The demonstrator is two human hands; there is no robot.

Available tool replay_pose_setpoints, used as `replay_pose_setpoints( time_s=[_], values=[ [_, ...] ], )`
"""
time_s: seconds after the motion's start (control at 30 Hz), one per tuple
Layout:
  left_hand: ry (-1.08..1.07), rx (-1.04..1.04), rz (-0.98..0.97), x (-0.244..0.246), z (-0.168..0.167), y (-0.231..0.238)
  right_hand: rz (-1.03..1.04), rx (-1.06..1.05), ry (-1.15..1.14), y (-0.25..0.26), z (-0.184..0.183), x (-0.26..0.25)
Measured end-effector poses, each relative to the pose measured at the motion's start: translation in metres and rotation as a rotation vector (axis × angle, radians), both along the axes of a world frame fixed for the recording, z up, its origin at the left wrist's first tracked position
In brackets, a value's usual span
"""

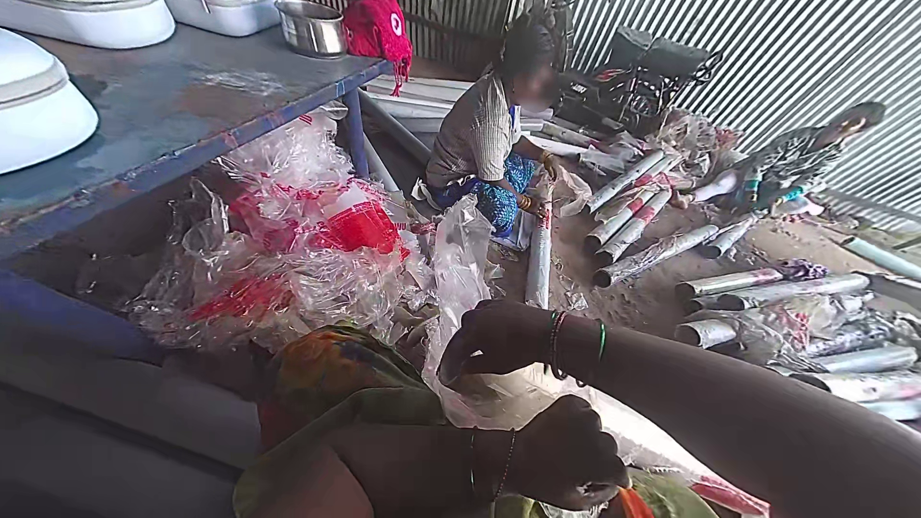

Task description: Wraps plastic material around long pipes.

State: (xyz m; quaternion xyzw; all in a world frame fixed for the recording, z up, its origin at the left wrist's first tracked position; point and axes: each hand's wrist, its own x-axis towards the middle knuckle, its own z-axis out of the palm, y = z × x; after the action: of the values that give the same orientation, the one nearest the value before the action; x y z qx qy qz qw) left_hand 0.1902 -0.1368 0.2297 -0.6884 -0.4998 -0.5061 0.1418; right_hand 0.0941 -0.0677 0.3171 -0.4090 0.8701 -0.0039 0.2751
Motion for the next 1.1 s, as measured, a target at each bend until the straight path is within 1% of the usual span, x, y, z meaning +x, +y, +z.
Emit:
replay_pose_setpoints(
  time_s=[0.07, 0.13, 0.23, 0.33, 0.53, 0.6, 0.67, 0.7, 0.8, 0.87, 0.93, 0.97, 1.1],
  values=[
    [-0.030, 0.044, -0.009, 0.000, -0.011, -0.003, 0.001, -0.105, 0.069, 0.018, -0.004, -0.006],
    [-0.042, 0.018, 0.024, -0.004, -0.019, -0.009, -0.019, -0.165, 0.160, 0.035, 0.005, -0.009],
    [0.029, -0.005, 0.088, -0.020, -0.032, -0.014, -0.031, -0.148, 0.309, 0.052, 0.029, -0.004],
    [0.120, -0.034, 0.145, -0.034, -0.044, -0.016, 0.004, -0.201, 0.450, 0.066, 0.039, 0.001],
    [0.201, -0.117, 0.325, -0.056, -0.052, -0.026, 0.000, -0.189, 0.747, 0.105, 0.069, 0.009],
    [0.162, -0.204, 0.314, -0.064, -0.062, -0.029, -0.052, -0.189, 0.765, 0.113, 0.086, 0.017],
    [0.061, -0.365, 0.234, -0.070, -0.083, -0.029, -0.101, -0.158, 0.799, 0.124, 0.111, 0.028],
    [0.001, -0.410, 0.208, -0.076, -0.091, -0.027, -0.125, -0.133, 0.831, 0.131, 0.125, 0.034],
    [-0.068, -0.361, 0.192, -0.089, -0.104, -0.007, -0.166, -0.074, 0.899, 0.142, 0.160, 0.063],
    [-0.024, -0.288, 0.206, -0.104, -0.108, 0.012, -0.095, -0.083, 0.919, 0.156, 0.179, 0.071],
    [0.002, -0.280, 0.209, -0.116, -0.109, 0.031, -0.072, -0.081, 0.902, 0.186, 0.189, 0.075],
    [0.025, -0.266, 0.209, -0.123, -0.108, 0.044, -0.093, -0.064, 0.894, 0.192, 0.195, 0.083],
    [0.182, -0.138, 0.214, -0.154, -0.098, 0.099, -0.222, 0.037, 0.928, 0.184, 0.222, 0.131]
  ],
)
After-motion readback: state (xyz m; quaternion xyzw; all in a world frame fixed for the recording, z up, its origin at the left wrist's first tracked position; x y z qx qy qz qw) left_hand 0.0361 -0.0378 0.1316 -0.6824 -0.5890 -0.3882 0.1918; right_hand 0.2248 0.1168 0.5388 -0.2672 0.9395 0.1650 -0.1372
